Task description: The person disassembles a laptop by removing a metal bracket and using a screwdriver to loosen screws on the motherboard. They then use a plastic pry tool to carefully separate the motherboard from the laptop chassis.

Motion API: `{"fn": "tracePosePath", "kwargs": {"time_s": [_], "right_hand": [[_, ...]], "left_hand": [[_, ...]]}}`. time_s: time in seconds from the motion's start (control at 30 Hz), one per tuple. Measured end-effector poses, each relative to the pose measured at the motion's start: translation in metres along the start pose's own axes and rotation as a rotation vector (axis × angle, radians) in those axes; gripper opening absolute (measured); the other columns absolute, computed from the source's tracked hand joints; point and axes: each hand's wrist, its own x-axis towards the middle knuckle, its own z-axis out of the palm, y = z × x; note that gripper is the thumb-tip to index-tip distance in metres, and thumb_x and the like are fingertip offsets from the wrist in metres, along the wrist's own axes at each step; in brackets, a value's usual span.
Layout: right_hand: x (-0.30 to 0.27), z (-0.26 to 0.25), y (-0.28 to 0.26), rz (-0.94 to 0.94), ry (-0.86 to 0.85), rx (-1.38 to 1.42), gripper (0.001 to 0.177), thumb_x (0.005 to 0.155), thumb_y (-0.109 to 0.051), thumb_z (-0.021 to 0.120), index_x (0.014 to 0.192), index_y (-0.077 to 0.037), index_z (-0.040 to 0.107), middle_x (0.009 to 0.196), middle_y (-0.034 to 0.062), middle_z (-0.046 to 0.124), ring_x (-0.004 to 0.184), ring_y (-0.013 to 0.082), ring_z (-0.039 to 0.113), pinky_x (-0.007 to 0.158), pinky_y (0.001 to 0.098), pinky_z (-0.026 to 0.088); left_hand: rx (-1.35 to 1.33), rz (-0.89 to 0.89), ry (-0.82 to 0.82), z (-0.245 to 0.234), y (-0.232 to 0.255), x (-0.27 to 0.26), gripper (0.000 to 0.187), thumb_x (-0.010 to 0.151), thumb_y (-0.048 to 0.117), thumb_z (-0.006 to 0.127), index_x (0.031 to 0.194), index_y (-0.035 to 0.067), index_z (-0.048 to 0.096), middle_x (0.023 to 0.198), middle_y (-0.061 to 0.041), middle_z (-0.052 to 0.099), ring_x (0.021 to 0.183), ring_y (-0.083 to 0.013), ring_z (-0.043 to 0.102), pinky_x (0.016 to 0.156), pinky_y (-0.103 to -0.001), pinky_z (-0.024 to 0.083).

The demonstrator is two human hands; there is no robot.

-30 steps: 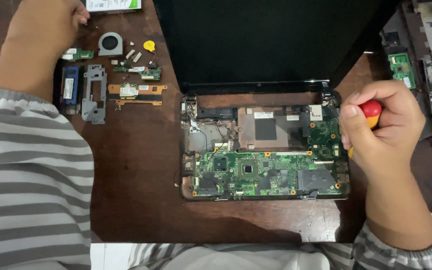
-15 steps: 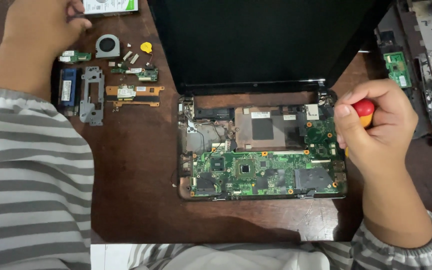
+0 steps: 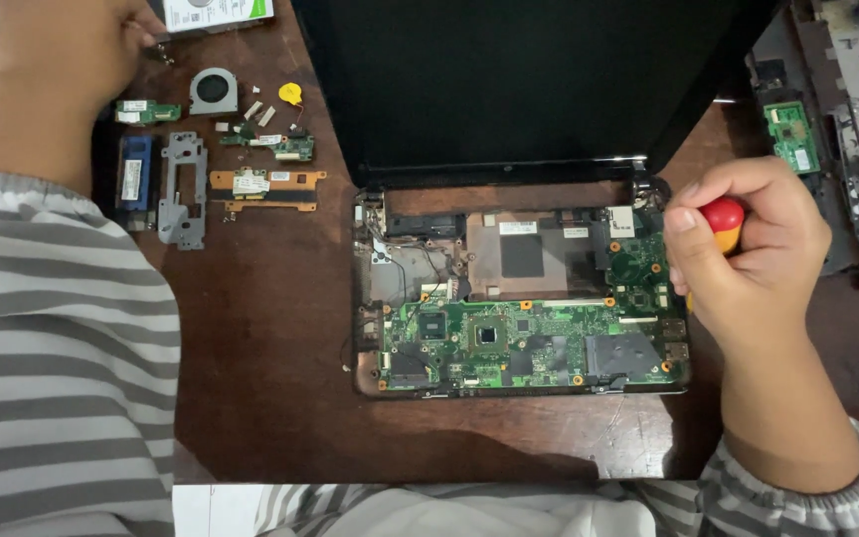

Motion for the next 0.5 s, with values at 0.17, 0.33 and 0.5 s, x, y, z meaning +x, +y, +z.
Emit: {"fn": "tracePosePath", "kwargs": {"time_s": [0.17, 0.33, 0.5], "right_hand": [[0.0, 0.0, -0.001, -0.001, -0.004, -0.001, 0.011, 0.112, -0.003, 0.057, 0.107, -0.001, 0.047, 0.076, 0.0098, 0.054, 0.05, 0.0108, 0.049, 0.049, 0.019, 0.041], [-0.001, 0.0, 0.0, 0.025, 0.008, -0.005, 0.012, 0.112, -0.005, 0.058, 0.108, -0.002, 0.048, 0.077, 0.0091, 0.054, 0.05, 0.0103, 0.049, 0.048, 0.0187, 0.041], [0.0, 0.0, 0.0, -0.014, -0.011, -0.011, 0.011, 0.112, -0.002, 0.057, 0.107, 0.0, 0.047, 0.077, 0.0102, 0.054, 0.05, 0.011, 0.05, 0.048, 0.0192, 0.041]], "left_hand": [[0.003, 0.024, 0.009, 0.008, -0.004, 0.0, 0.02, 0.113, 0.018, 0.067, 0.108, 0.031, 0.082, 0.106, 0.011, 0.079, 0.095, -0.0149, 0.073, 0.074, -0.035, 0.053], [0.103, -0.024, -0.042, 0.014, -0.009, -0.004, 0.016, 0.117, 0.032, 0.069, 0.107, 0.038, 0.08, 0.094, 0.011, 0.075, 0.084, -0.0169, 0.071, 0.062, -0.035, 0.051], [0.057, -0.035, -0.082, -0.011, 0.002, -0.008, 0.018, 0.118, 0.026, 0.067, 0.108, 0.032, 0.081, 0.094, 0.008, 0.076, 0.086, -0.0183, 0.07, 0.062, -0.036, 0.051]]}}
